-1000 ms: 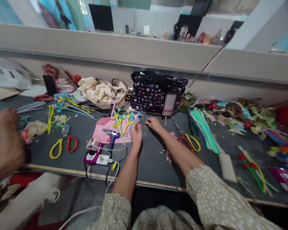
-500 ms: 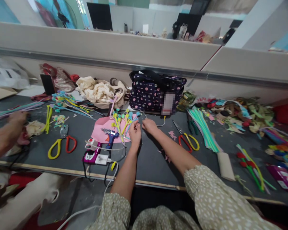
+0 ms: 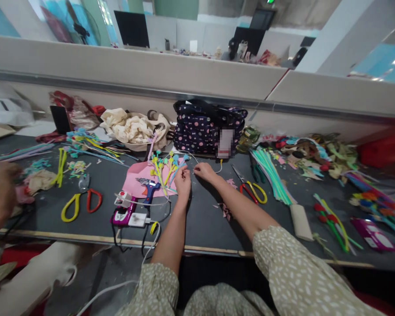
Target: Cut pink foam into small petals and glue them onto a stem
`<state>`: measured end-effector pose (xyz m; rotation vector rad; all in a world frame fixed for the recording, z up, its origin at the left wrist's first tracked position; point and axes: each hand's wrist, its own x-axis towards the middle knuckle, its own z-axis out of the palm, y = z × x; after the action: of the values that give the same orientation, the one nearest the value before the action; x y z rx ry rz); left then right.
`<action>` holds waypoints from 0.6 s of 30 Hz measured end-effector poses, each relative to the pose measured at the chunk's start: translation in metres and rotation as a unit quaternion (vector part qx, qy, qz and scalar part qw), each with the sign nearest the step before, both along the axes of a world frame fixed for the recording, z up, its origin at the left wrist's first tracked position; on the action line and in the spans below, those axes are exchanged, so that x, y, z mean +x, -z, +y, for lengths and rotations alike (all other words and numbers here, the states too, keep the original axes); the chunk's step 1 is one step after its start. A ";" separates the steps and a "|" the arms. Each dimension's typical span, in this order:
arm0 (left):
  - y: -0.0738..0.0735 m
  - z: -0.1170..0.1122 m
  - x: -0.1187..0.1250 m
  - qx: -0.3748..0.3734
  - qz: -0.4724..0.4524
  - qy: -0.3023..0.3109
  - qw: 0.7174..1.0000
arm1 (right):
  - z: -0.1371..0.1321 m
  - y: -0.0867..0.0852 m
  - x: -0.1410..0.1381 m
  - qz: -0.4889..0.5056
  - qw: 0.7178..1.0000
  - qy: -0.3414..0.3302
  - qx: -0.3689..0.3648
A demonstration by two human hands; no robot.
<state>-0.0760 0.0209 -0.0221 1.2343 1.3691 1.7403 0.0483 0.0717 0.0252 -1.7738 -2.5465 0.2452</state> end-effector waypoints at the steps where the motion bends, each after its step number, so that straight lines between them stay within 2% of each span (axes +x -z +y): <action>1: 0.001 0.000 0.000 -0.001 -0.001 0.003 1.000 | -0.002 0.000 -0.001 0.003 1.000 -0.006 0.000; 8: 0.006 0.001 -0.001 -0.004 -0.013 0.004 1.000 | -0.006 0.010 -0.012 0.036 0.999 0.002 0.010; 12: 0.005 0.002 -0.002 -0.012 -0.023 0.007 1.000 | 0.007 0.011 0.003 0.062 0.998 0.020 -0.013; 18: 0.003 0.003 -0.002 -0.024 -0.032 0.014 0.999 | 0.019 0.003 0.031 0.092 0.994 -0.027 -0.058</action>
<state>-0.0779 0.0237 -0.0254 1.1565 1.3410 1.7035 0.0790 0.0903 0.0226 -1.6334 -2.4983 0.5411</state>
